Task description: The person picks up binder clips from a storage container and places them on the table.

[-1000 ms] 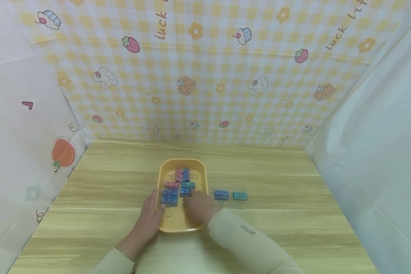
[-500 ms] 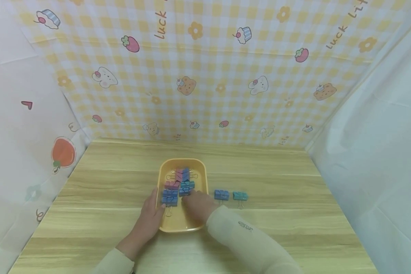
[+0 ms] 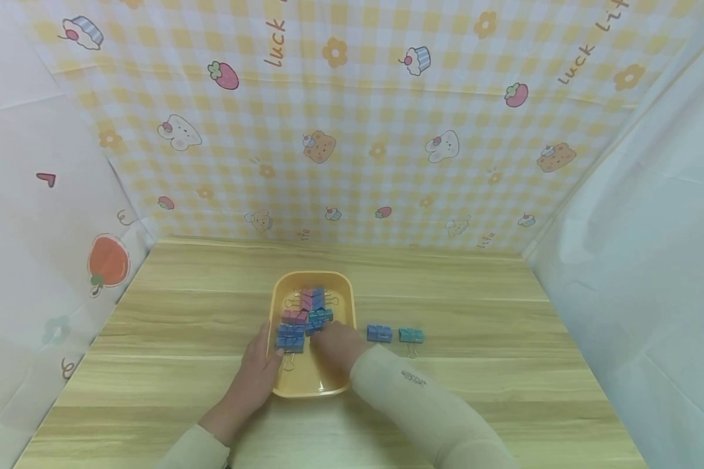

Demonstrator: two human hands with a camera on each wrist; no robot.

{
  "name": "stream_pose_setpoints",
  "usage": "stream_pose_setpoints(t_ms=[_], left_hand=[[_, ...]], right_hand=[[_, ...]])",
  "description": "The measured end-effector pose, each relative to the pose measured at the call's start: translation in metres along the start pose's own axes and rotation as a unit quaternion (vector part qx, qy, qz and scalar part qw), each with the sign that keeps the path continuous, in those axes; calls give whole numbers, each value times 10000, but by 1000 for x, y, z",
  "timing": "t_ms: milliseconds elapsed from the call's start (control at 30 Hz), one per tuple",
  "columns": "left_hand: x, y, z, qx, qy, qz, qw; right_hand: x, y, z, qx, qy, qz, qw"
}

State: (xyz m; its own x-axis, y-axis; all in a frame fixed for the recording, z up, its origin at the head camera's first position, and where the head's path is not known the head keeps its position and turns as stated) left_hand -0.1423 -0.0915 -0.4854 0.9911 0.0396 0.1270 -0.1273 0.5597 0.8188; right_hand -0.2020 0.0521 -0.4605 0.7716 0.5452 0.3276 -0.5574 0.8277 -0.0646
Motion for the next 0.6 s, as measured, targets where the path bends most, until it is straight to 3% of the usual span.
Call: stream_pose_setpoints(t_ms=[300, 600], left_hand=[[1, 2, 1, 72, -19, 41, 10000], [2, 3, 2, 91, -8, 62, 9999]], right_hand=[[-4, 0, -3, 357, -118, 87, 9993], [-3, 2, -3, 205, -95, 154, 9996]])
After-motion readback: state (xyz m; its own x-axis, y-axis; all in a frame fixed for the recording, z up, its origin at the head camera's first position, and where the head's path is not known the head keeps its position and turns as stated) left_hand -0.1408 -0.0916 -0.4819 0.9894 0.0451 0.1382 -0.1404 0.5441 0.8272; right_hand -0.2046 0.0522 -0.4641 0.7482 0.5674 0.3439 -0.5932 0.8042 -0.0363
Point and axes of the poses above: each hand's wrist, its own x-axis away from the middle knuckle, its own z-axis out of the back of the hand, y = z × x, the point moved 5 cm from there along -x, towards the middle knuckle, and after that the axes turned 2 degrees about y, right-handed, at the moved point
